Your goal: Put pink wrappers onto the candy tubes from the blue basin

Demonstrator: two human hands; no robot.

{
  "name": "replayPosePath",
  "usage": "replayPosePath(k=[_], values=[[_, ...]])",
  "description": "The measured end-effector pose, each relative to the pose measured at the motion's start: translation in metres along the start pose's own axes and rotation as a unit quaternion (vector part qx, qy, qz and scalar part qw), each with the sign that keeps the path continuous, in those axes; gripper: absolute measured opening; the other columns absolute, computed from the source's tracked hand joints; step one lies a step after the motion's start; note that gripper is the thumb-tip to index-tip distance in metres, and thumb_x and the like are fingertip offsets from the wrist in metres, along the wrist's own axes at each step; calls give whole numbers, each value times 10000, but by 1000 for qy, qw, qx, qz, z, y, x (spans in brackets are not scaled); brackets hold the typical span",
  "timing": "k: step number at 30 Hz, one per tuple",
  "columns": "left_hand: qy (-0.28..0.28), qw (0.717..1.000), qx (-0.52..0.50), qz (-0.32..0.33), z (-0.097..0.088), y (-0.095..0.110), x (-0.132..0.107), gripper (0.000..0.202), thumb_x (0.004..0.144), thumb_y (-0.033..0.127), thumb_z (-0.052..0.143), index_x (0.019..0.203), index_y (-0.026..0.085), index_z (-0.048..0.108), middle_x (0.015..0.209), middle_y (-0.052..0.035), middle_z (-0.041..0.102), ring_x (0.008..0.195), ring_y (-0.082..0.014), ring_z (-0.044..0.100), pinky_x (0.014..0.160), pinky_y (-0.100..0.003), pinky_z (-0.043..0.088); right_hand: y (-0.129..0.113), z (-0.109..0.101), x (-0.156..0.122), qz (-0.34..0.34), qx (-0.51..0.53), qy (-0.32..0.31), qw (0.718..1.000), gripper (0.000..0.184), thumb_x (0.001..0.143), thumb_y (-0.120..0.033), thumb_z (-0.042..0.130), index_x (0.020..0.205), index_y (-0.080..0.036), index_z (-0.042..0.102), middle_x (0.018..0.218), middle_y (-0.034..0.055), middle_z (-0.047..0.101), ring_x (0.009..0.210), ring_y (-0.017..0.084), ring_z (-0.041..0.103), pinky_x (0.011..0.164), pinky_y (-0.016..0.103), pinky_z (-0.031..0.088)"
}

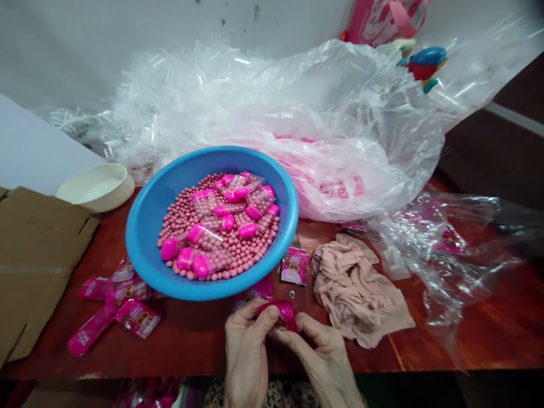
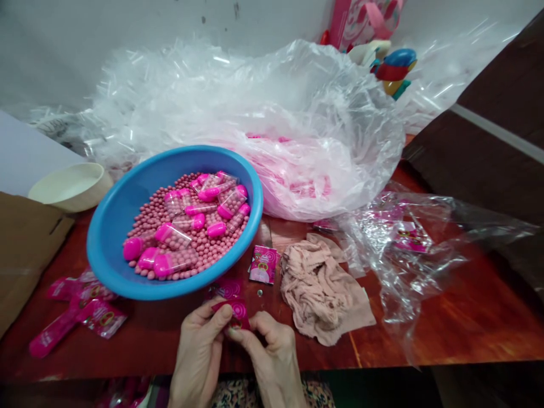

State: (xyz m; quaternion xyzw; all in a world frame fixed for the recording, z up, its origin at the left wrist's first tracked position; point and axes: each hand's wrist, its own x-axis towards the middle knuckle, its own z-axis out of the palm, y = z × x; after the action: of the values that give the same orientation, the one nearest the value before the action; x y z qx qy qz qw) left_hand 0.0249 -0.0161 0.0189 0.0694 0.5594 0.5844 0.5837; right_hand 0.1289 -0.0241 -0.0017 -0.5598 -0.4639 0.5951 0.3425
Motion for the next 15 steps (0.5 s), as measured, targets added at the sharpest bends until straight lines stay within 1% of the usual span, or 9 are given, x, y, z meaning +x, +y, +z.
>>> replayPosePath(k=[1, 3, 5, 6, 8, 10, 12, 13, 15], values=[[-2, 1000, -15, -12, 0, 1, 0, 149, 543, 223, 825, 625, 169, 713, 599, 0, 701, 553, -103, 600, 560, -195, 485, 0, 1, -1, -13, -12, 3, 1000, 309, 763, -382, 639, 548, -174, 563, 556, -34, 483, 549, 112, 459, 512, 213, 373], [-11, 999, -34, -37, 0, 2, 0, 160, 548, 219, 823, 595, 162, 682, 542, 15, 664, 474, -90, 563, 477, -189, 462, 0, 2, -3, -40, -35, -3, 999, 339, 803, -377, 597, 531, -179, 557, 529, -38, 471, 508, 101, 448, 482, 211, 343], [-26, 997, -43, -60, -3, 2, 0, 168, 575, 225, 809, 579, 157, 655, 486, 32, 611, 396, -81, 506, 403, -194, 427, -2, 0, -4, -68, -57, -18, 996, 371, 845, -378, 541, 528, -188, 564, 507, -34, 491, 475, 99, 460, 475, 214, 345], [-32, 996, -46, -67, -4, 1, 0, 173, 588, 238, 803, 579, 156, 650, 475, 36, 595, 377, -78, 487, 392, -200, 421, -4, -1, -4, -80, -68, -23, 994, 381, 863, -379, 514, 536, -194, 574, 506, -29, 508, 472, 103, 473, 483, 217, 356], [-33, 996, -51, -67, -7, 1, 0, 170, 588, 246, 807, 603, 159, 660, 519, 32, 621, 425, -79, 517, 452, -204, 456, -6, -4, -5, -103, -88, -22, 991, 377, 886, -384, 475, 579, -210, 607, 545, -9, 555, 518, 128, 519, 524, 227, 391], [-25, 997, -46, -59, -10, 1, 0, 175, 569, 230, 823, 663, 163, 692, 612, 17, 675, 542, -87, 579, 565, -198, 488, -6, -7, -5, -117, -107, -8, 987, 354, 901, -386, 445, 654, -224, 640, 624, 16, 594, 605, 160, 559, 585, 242, 427], [-20, 998, -28, -54, -13, 1, -2, 227, 568, 218, 829, 760, 157, 724, 713, -14, 720, 666, -112, 620, 641, -197, 493, -4, -11, -4, -127, -124, 7, 984, 339, 899, -390, 441, 679, -224, 638, 651, 26, 588, 633, 173, 562, 599, 250, 443], [-22, 998, -16, -52, -14, 1, -2, 239, 582, 216, 824, 791, 144, 733, 731, -31, 729, 688, -122, 625, 656, -200, 492, -3, -12, -3, -130, -130, 10, 983, 342, 895, -391, 446, 660, -221, 627, 640, 25, 578, 625, 173, 558, 589, 248, 446], [-28, 999, 5, -40, -14, 0, -3, 190, 622, 217, 804, 770, 114, 742, 701, -46, 728, 658, -116, 610, 650, -195, 483, -2, -15, -2, -132, -137, 9, 982, 353, 890, -387, 451, 630, -214, 614, 621, 20, 578, 606, 165, 562, 574, 237, 455]])
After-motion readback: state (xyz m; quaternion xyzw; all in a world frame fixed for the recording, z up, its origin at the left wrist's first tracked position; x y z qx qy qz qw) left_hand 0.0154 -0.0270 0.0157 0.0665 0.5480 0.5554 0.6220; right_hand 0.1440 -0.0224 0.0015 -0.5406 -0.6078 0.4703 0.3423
